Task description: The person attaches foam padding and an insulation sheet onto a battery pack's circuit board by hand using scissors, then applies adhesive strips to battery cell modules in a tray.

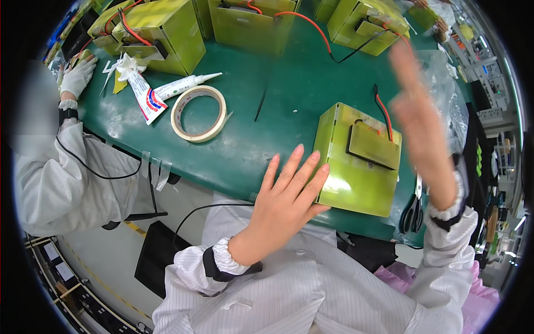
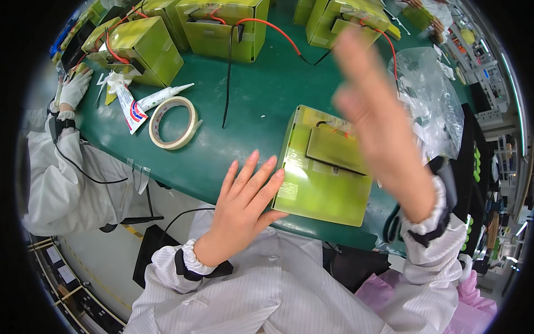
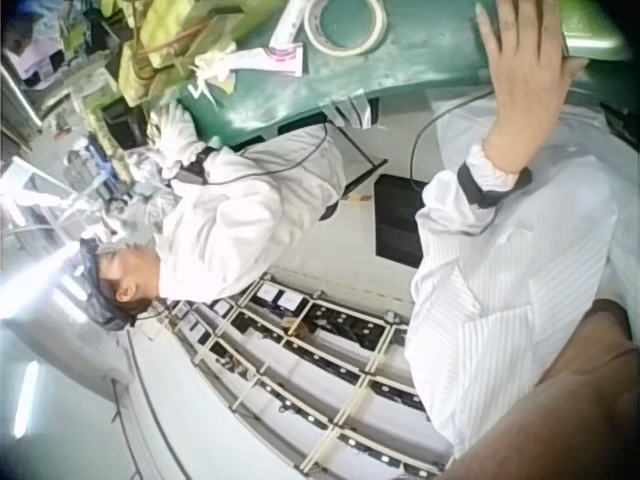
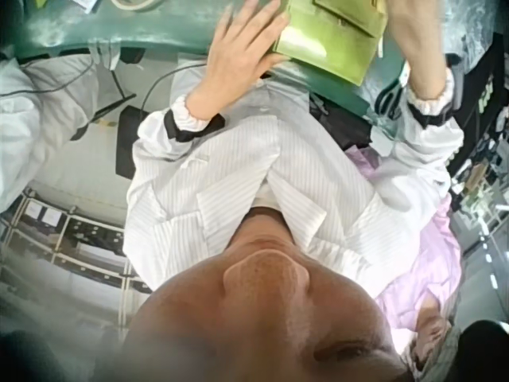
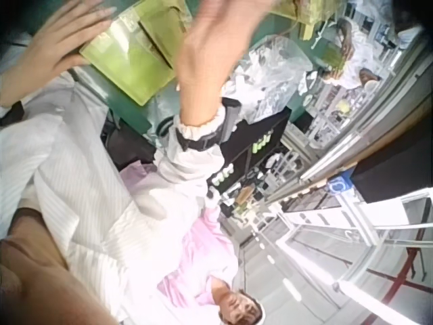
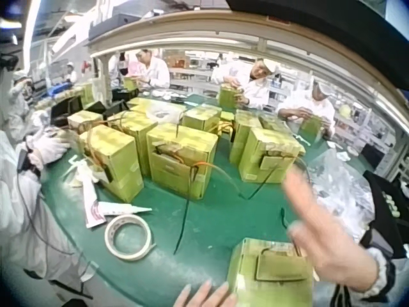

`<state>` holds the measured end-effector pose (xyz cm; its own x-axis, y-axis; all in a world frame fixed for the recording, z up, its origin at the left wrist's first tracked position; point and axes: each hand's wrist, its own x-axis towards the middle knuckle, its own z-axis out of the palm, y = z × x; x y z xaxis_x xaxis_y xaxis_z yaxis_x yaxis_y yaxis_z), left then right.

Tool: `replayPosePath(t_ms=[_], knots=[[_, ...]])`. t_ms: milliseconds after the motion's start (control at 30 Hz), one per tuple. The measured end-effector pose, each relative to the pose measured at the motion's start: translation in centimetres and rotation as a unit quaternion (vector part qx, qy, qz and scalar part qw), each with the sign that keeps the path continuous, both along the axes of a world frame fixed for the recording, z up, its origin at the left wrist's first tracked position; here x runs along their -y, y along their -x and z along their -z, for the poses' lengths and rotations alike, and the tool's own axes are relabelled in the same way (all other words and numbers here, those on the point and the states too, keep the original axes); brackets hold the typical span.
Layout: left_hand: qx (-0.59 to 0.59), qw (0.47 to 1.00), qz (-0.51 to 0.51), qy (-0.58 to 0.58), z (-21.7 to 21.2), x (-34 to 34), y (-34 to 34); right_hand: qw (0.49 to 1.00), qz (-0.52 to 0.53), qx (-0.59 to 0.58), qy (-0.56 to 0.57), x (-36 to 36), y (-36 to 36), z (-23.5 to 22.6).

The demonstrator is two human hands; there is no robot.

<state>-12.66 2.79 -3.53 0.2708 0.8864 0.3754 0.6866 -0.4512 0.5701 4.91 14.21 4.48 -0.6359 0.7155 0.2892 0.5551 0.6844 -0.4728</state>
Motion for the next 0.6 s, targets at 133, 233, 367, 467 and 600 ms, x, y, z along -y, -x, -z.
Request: replayPosePath(t_ms=[133,233,367,467,600], knots=[[0.012,1.0,0.015,-0.01,-0.5,0.1,0.1,0.986,0.132,0.094,-0.045,-1.5,2.7,3.0],[0.04,0.998,0.051,0.02,-0.3,-0.4,-0.2,0.974,0.167,0.127,-0.081,-2.3,1.8,3.2],[0.27,0.948,0.088,0.147,-0.6,-0.2,0.9,0.965,0.192,-0.166,0.065,-1.5,-2.1,0.8],[0.326,0.91,0.089,0.243,-1.4,-1.8,0.8,0.883,0.285,-0.263,0.266,3.0,-6.4,0.5],[0.431,0.802,0.071,0.408,-1.9,-6.1,-1.0,0.714,0.327,-0.362,0.502,7.0,-9.7,2.8]])
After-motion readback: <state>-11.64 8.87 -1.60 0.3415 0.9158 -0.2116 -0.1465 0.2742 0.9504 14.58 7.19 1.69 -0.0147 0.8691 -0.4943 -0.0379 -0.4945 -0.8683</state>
